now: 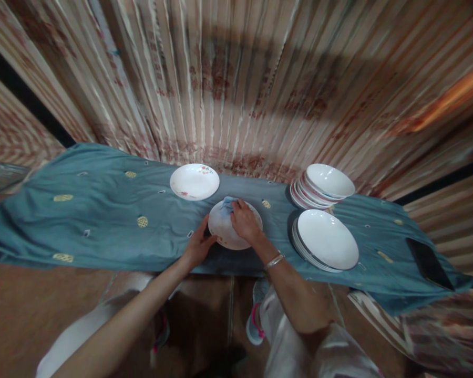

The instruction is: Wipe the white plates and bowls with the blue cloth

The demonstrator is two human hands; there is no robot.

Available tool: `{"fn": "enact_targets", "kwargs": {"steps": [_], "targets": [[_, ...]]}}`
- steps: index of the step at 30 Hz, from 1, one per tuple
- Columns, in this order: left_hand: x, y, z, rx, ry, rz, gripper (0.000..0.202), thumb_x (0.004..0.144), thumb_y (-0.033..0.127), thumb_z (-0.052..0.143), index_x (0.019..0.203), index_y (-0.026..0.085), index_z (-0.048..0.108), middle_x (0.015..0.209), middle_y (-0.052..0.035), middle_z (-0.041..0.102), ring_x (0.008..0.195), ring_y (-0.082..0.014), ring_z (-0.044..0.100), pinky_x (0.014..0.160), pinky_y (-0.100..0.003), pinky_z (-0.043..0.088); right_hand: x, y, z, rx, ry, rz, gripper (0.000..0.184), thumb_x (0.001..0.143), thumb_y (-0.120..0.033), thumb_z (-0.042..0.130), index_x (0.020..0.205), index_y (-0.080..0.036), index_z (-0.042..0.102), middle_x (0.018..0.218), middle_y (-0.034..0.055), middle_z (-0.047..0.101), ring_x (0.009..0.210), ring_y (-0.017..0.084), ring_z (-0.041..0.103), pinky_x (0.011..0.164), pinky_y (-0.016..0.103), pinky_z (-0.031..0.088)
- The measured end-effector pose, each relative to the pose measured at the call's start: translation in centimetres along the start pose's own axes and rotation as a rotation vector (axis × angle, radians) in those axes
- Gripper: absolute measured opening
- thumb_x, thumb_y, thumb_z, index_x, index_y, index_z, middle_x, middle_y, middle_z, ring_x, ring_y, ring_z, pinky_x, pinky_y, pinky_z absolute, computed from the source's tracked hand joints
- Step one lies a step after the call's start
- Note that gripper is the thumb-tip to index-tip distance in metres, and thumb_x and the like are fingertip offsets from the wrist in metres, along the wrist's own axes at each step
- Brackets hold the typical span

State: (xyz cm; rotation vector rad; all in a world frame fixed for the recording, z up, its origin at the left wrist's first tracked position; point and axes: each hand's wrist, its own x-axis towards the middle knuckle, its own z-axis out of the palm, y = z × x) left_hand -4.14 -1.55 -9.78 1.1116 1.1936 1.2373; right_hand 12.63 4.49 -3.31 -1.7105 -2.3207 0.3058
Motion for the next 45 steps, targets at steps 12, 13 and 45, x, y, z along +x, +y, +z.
{"fn": "enact_targets", "kwargs": {"steps": [12,13,45], "targets": [[0.2,-0.1,-0.2,0.125,-0.022,-0.001,0.081,0.072,0.03,0.07,0.149,0.02,0.045,0.157,-0.0104,0.045,0.148,-0.0295,0.035,0.124,-0.045,0.022,0.5,-2.3,2.4,0.167,0.062,-0.107,0.048,0.094,-0.015,0.044,0.139,-0.004,0.051,0.146,0.0243,0.048,0.137,0.031,0.046,0.117,0.046,0.037],[0.2,-0.2,-0.2,0.119,-0.018,-0.011,0.082,0.072,0.03,0.07,0.149,0.02,0.044,0.158,-0.0105,0.044,0.148,-0.0298,0.035,0.124,-0.045,0.022,0.5,-2.4,2.5,0.173,0.061,-0.124,0.047,0.094,-0.015,0.044,0.139,-0.004,0.051,0.145,0.0242,0.049,0.137,0.03,0.046,0.118,0.045,0.037],[-0.6,2.0,0.3,0.049,-0.071,-0.047,0.103,0.063,0.034,0.074,0.156,0.019,0.032,0.163,-0.0105,0.035,0.151,-0.0284,0.029,0.123,-0.04,0.022,-2.6,-1.0,0.1,0.481,-0.219,-0.372,0.017,0.088,-0.012,0.056,0.076,-0.017,0.067,0.078,0.0006,0.067,0.075,0.014,0.057,0.071,0.024,0.04]]}}
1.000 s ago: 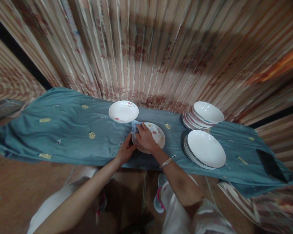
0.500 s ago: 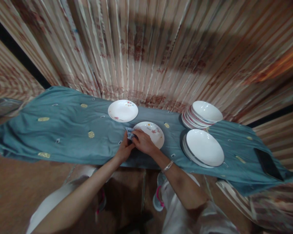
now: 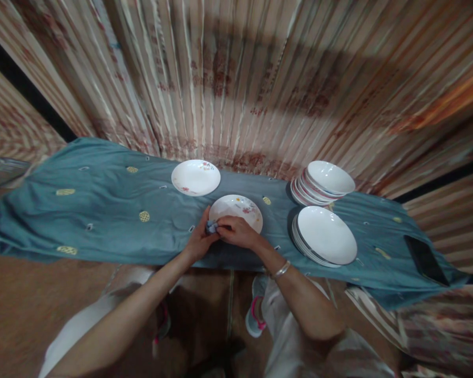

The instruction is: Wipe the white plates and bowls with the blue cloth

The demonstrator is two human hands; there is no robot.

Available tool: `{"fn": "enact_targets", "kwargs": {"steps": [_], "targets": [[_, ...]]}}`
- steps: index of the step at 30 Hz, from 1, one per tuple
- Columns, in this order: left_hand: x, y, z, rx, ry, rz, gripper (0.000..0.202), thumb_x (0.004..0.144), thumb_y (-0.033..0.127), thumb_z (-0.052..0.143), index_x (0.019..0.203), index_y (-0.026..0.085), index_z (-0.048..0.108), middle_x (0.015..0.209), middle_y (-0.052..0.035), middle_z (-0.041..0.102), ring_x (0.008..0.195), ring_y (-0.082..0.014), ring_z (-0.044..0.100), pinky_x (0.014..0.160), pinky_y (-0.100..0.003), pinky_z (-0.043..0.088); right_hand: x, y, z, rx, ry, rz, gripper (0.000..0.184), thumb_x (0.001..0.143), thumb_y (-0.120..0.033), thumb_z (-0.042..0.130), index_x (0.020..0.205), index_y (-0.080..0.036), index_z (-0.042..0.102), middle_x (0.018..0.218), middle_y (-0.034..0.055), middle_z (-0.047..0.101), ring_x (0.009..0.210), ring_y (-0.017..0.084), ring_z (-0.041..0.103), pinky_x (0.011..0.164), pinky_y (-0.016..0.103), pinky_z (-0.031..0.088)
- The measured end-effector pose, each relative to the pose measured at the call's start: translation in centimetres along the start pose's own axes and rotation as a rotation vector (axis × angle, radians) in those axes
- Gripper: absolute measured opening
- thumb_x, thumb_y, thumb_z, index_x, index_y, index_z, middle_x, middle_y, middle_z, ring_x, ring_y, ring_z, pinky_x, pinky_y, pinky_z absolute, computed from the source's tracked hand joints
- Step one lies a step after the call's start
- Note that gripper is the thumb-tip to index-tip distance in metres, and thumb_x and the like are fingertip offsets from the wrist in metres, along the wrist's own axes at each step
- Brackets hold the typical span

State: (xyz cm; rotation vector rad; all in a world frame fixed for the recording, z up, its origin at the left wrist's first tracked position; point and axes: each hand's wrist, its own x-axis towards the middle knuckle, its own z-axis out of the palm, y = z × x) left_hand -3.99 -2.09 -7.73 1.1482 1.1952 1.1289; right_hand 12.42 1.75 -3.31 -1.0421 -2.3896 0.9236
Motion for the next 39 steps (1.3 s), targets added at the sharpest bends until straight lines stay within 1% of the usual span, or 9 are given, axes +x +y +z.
{"fn": "enact_targets", "kwargs": {"steps": [4,9,14,17,20,25,31,36,39], "targets": [[-0.1,-0.3,-0.1,0.027,-0.033,0.0,0.105,0.059,0.035,0.08,0.153,0.017,0.037,0.157,-0.013,0.044,0.146,-0.0315,0.036,0.122,-0.043,0.025,-0.8,0.1,-0.9,0.046,-0.082,0.022,0.018,0.089,-0.013,0.056,0.074,-0.016,0.066,0.073,-0.0016,0.063,0.071,0.012,0.054,0.068,0.023,0.036],[-0.3,-0.3,-0.2,0.085,-0.052,0.013,0.111,0.057,0.04,0.086,0.155,0.022,0.036,0.161,-0.0104,0.039,0.148,-0.0306,0.033,0.123,-0.043,0.02,-1.7,0.3,-1.8,0.112,-0.152,0.026,0.019,0.09,-0.016,0.055,0.074,-0.015,0.066,0.071,-0.0025,0.062,0.066,0.011,0.052,0.063,0.021,0.036],[-0.3,0.4,-0.1,0.072,-0.073,0.003,0.1,0.07,0.05,0.075,0.155,0.02,0.034,0.161,-0.0103,0.039,0.149,-0.0315,0.032,0.122,-0.043,0.026,-2.5,0.8,-2.3,0.167,-0.17,0.025,0.016,0.089,-0.018,0.057,0.081,-0.016,0.071,0.079,-0.0003,0.069,0.073,0.014,0.06,0.07,0.023,0.044],[0.1,0.1,-0.2,0.124,-0.041,0.031,0.085,0.079,0.053,0.063,0.154,0.023,0.037,0.161,-0.0065,0.04,0.151,-0.0283,0.029,0.124,-0.041,0.023,-3.0,1.1,-2.7,0.176,-0.178,0.049,0.013,0.087,-0.019,0.061,0.087,-0.016,0.074,0.087,0.001,0.074,0.081,0.016,0.065,0.078,0.025,0.048],[0.5,-0.8,-0.5,0.189,-0.014,0.033,0.08,0.082,0.047,0.058,0.154,0.021,0.035,0.164,-0.0074,0.035,0.153,-0.026,0.025,0.126,-0.04,0.016,-3.6,1.1,-3.2,0.133,-0.193,0.073,0.016,0.082,-0.014,0.063,0.091,-0.018,0.076,0.095,0.0016,0.076,0.089,0.018,0.068,0.084,0.027,0.05],[1.0,-2.3,-0.8,0.195,0.02,0.048,0.085,0.077,0.032,0.06,0.155,0.018,0.032,0.165,-0.0108,0.032,0.153,-0.0267,0.025,0.126,-0.044,0.014,-4.4,0.8,-4.2,0.063,-0.212,0.106,0.025,0.076,-0.008,0.063,0.093,-0.019,0.077,0.105,0.0024,0.076,0.098,0.018,0.069,0.088,0.026,0.05],[1.3,-2.9,-0.8,0.167,0.022,0.035,0.087,0.076,0.03,0.061,0.157,0.016,0.029,0.165,-0.0121,0.03,0.153,-0.0259,0.025,0.126,-0.042,0.015,-5.2,1.6,-5.0,-0.01,-0.206,0.1,0.027,0.073,-0.005,0.061,0.09,-0.019,0.077,0.106,0.0027,0.076,0.1,0.019,0.069,0.09,0.028,0.05],[1.2,-2.8,-0.9,0.16,0.027,0.042,0.085,0.077,0.03,0.063,0.156,0.021,0.033,0.164,-0.0082,0.033,0.153,-0.0268,0.026,0.126,-0.044,0.015,-5.6,1.8,-5.7,-0.086,-0.178,0.089,0.027,0.072,-0.004,0.06,0.086,-0.021,0.077,0.104,0.0023,0.076,0.101,0.019,0.069,0.091,0.029,0.051],[1.1,-2.6,-1.0,0.164,0.028,0.045,0.084,0.076,0.029,0.063,0.155,0.019,0.035,0.164,-0.0103,0.034,0.153,-0.0278,0.026,0.126,-0.044,0.015,-5.8,1.9,-5.7,-0.17,-0.156,0.102,0.026,0.073,-0.004,0.06,0.084,-0.02,0.076,0.104,0.0031,0.076,0.101,0.02,0.069,0.091,0.03,0.051]]}}
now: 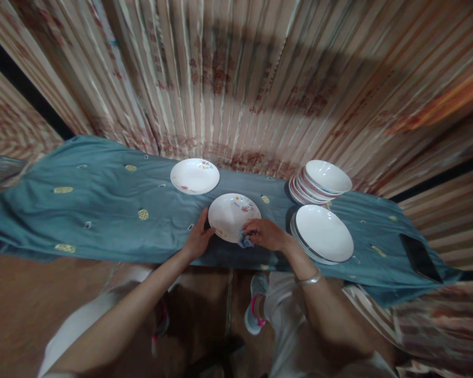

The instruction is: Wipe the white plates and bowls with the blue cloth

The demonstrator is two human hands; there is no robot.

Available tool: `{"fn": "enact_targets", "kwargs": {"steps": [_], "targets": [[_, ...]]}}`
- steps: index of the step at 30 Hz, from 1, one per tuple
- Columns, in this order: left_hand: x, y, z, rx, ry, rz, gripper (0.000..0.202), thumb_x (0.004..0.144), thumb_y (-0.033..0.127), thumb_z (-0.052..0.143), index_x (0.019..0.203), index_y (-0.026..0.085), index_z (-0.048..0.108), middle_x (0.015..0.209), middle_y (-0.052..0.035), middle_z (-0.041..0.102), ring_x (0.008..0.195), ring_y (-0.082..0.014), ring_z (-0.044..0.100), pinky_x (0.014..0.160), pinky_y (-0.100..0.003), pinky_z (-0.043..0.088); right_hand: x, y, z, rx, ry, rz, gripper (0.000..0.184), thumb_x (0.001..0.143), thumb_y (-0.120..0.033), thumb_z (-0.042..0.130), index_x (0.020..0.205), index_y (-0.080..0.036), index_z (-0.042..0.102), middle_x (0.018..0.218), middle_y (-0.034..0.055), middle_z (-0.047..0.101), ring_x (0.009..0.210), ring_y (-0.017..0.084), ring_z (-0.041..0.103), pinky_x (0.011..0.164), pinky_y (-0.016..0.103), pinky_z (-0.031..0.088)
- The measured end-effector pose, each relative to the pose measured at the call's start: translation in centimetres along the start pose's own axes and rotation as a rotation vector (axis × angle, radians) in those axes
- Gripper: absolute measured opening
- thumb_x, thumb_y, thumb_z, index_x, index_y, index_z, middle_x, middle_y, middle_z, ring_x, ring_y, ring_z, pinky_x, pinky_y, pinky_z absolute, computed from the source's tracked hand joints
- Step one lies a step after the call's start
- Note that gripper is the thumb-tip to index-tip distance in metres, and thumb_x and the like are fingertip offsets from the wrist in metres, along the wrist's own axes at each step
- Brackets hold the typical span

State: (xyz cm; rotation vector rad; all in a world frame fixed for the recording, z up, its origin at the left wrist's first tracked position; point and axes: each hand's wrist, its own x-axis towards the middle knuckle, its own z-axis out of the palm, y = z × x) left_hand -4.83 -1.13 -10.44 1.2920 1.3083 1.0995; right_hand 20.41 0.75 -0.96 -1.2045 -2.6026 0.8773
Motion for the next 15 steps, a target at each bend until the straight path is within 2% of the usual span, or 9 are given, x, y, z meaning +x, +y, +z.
{"fn": "enact_targets", "kwargs": {"steps": [7,11,15], "targets": [[0.06,-0.05,0.01,-0.002,0.005,-0.002,0.083,0.076,0.03,0.064,0.154,0.02,0.036,0.163,-0.0097,0.035,0.152,-0.028,0.027,0.126,-0.045,0.016,-0.08,0.32,0.56,-0.185,0.124,0.116,0.022,0.078,-0.004,0.058,0.079,-0.019,0.074,0.101,0.0074,0.075,0.095,0.024,0.068,0.092,0.038,0.052],[0.11,-0.33,0.09,-0.021,-0.002,-0.005,0.085,0.076,0.031,0.062,0.155,0.018,0.033,0.164,-0.0118,0.032,0.153,-0.0271,0.026,0.126,-0.043,0.016,0.11,0.31,0.48,-0.287,0.184,0.198,0.023,0.081,-0.003,0.056,0.084,-0.017,0.074,0.108,0.0121,0.073,0.101,0.026,0.065,0.098,0.041,0.05],[0.07,-0.14,0.07,-0.022,-0.011,0.009,0.083,0.077,0.032,0.062,0.154,0.017,0.035,0.164,-0.0126,0.033,0.153,-0.0271,0.026,0.126,-0.044,0.016,0.41,0.74,0.52,-0.318,0.282,0.207,0.026,0.082,-0.001,0.053,0.084,-0.017,0.072,0.11,0.0117,0.071,0.106,0.025,0.063,0.104,0.041,0.047]]}}
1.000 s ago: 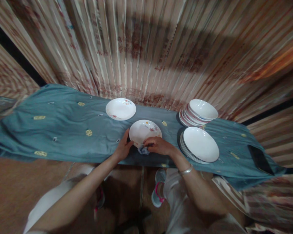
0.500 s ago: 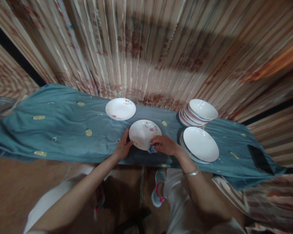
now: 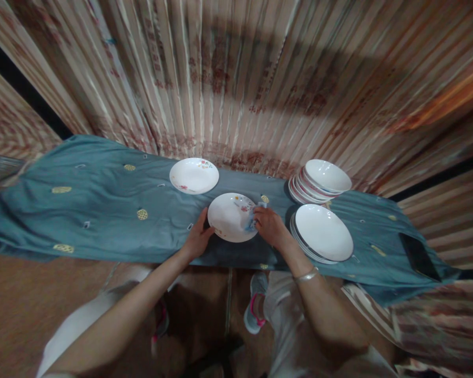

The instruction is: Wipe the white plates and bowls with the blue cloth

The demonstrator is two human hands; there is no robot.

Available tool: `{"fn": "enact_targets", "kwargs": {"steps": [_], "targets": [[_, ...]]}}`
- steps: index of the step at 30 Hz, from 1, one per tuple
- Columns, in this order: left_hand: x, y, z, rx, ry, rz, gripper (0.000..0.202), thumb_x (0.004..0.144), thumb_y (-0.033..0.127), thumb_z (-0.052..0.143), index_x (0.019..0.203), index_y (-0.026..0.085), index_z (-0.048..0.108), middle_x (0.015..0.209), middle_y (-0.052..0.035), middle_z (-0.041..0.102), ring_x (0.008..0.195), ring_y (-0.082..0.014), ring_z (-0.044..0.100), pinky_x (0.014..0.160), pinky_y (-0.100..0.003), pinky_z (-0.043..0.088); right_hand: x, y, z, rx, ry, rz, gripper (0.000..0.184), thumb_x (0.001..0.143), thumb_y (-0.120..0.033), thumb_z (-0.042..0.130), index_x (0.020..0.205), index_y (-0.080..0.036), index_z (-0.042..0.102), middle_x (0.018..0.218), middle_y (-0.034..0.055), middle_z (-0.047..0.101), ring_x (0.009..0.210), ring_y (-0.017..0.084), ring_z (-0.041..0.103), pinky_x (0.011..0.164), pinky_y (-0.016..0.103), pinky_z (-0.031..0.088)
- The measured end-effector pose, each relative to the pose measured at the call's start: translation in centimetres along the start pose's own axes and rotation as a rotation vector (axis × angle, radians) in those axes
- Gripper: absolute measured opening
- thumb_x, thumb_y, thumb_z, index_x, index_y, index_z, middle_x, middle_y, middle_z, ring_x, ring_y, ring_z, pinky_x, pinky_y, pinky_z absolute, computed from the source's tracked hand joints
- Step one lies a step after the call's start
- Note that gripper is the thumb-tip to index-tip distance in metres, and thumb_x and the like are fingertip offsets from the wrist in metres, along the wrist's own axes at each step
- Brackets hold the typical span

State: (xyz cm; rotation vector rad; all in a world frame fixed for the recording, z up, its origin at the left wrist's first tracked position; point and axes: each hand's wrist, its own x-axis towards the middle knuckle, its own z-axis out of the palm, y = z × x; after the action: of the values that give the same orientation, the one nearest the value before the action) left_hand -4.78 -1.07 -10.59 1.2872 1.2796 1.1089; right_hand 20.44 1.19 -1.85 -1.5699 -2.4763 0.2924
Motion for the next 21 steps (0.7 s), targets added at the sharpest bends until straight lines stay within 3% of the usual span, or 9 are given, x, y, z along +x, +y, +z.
{"fn": "enact_targets", "kwargs": {"steps": [7,21], "targets": [[0.0,0.3,0.0,0.007,-0.003,0.027,0.079,0.077,0.032,0.063,0.152,0.021,0.04,0.16,-0.0086,0.041,0.151,-0.0279,0.031,0.125,-0.047,0.019,1.2,0.7,0.9,0.01,0.093,0.053,0.024,0.084,0.0,0.052,0.083,-0.016,0.071,0.12,0.0127,0.068,0.112,0.025,0.062,0.107,0.041,0.046],[-0.1,0.4,0.1,0.007,0.014,0.032,0.075,0.077,0.032,0.064,0.148,0.023,0.045,0.157,-0.0073,0.046,0.15,-0.0288,0.033,0.125,-0.046,0.02,4.7,1.3,2.0,0.129,0.203,0.067,0.024,0.085,-0.003,0.052,0.087,-0.016,0.073,0.12,0.0134,0.069,0.114,0.026,0.061,0.109,0.047,0.045]]}}
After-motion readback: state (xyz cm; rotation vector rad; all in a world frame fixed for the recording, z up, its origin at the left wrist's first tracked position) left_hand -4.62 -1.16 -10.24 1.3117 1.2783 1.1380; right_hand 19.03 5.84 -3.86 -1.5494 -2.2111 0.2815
